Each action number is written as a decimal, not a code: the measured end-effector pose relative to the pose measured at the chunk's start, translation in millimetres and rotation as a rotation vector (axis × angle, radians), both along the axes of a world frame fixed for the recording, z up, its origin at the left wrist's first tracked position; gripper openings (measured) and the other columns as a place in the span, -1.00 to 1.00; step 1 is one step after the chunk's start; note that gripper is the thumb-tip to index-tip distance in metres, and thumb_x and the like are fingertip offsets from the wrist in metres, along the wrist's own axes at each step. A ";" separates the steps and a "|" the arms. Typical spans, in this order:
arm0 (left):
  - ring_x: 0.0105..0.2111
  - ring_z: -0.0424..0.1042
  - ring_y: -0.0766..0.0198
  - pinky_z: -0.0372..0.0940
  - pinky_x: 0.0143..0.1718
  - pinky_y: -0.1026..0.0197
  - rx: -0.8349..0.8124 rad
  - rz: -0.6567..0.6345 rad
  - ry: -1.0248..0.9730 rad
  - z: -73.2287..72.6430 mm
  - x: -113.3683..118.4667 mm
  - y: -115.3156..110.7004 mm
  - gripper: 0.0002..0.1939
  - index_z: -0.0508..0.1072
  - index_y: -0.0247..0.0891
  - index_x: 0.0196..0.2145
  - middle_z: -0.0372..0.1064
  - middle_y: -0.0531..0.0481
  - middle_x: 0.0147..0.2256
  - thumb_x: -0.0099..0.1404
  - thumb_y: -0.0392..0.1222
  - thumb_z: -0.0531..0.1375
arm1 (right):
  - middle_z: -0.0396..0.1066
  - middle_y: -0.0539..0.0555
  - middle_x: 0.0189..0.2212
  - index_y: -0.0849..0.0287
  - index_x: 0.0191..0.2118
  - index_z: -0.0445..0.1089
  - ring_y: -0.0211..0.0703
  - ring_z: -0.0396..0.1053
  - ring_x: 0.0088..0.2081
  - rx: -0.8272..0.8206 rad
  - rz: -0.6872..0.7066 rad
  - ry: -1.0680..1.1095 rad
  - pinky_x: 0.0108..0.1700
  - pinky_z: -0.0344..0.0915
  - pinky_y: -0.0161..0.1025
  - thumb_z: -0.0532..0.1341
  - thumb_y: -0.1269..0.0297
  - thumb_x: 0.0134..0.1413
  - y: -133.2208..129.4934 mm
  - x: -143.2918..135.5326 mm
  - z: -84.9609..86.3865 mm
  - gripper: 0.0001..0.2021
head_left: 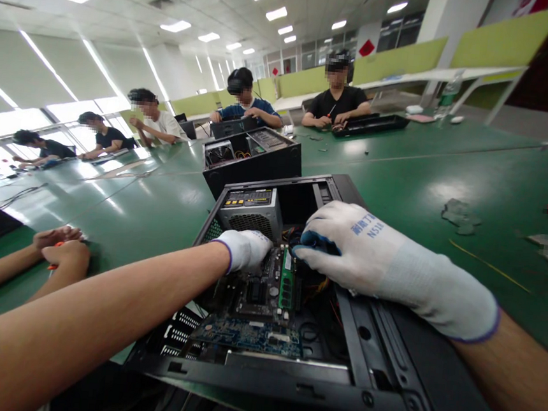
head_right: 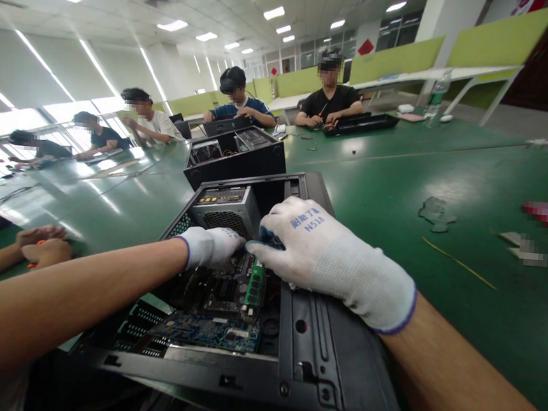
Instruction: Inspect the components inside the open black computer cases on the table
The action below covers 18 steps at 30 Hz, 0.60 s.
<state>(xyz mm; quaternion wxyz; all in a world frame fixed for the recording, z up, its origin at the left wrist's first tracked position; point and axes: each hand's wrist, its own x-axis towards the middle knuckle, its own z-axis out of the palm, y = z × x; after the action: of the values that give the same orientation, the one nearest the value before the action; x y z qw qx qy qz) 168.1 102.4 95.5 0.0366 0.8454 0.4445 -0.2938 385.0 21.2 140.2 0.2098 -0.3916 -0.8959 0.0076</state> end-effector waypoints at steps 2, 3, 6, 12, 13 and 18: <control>-0.04 0.53 -0.05 0.43 -0.01 0.04 -0.005 -0.005 0.008 1.3 0.3 0.2 -0.49 0.50 -0.22 -0.01 0.54 -0.19 -0.04 0.09 -0.02 0.35 | 0.45 0.16 -0.22 0.18 -0.24 0.48 -0.05 0.34 -0.15 0.006 -0.005 -0.007 -0.05 0.23 -0.15 0.15 -0.02 0.28 0.4 0.5 -0.4 -0.65; -0.03 0.53 -0.06 0.43 -0.01 0.04 -0.007 -0.005 0.013 1.4 0.0 0.5 -0.48 0.50 -0.22 0.00 0.54 -0.19 -0.03 0.08 -0.01 0.36 | 0.45 0.16 -0.22 0.18 -0.24 0.48 -0.04 0.34 -0.15 0.006 -0.005 -0.010 -0.06 0.23 -0.15 0.15 -0.02 0.28 0.7 0.6 -0.4 -0.65; -0.03 0.53 -0.09 0.43 -0.01 0.01 -0.007 -0.001 0.030 -0.5 -1.3 1.6 -0.43 0.50 -0.21 0.00 0.53 -0.20 -0.02 0.03 0.01 0.38 | 0.45 0.16 -0.23 0.18 -0.25 0.48 -0.05 0.34 -0.16 0.005 0.004 -0.011 -0.06 0.23 -0.15 0.15 -0.02 0.28 1.1 0.6 -0.5 -0.65; 0.06 0.46 -0.20 0.39 0.05 -0.07 0.028 0.046 0.019 -2.3 -4.9 4.6 -0.22 0.43 -0.25 0.08 0.45 -0.31 0.07 -0.08 0.08 0.42 | 0.46 0.14 -0.25 0.17 -0.28 0.48 -0.06 0.36 -0.17 -0.001 0.006 0.007 -0.06 0.25 -0.15 0.13 -0.03 0.29 -0.6 0.8 -0.2 -0.64; 0.08 0.44 -0.20 0.38 0.06 -0.08 0.042 0.059 0.004 -0.9 -5.6 4.4 -0.18 0.40 -0.25 0.12 0.44 -0.32 0.09 -0.08 0.11 0.41 | 0.46 0.15 -0.24 0.17 -0.27 0.48 -0.05 0.36 -0.16 0.003 0.000 0.010 -0.05 0.26 -0.14 0.13 -0.04 0.29 -0.9 0.6 -0.1 -0.63; 0.07 0.46 -0.16 0.38 0.04 -0.10 0.098 0.091 -0.122 13.2 -6.0 -7.3 -0.28 0.28 -0.34 0.20 0.41 -0.37 0.11 0.24 0.20 0.12 | 0.47 0.21 -0.11 0.19 -0.14 0.49 0.04 0.37 0.00 0.054 -0.119 0.046 0.10 0.27 -0.04 0.11 -0.05 0.29 -3.8 1.9 -1.0 -0.60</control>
<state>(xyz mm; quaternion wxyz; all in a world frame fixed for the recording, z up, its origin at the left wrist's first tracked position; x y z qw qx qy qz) 162.1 95.0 108.7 0.0356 0.8413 0.4933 -0.2179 386.9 17.4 139.2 0.2411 -0.4378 -0.8659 -0.0201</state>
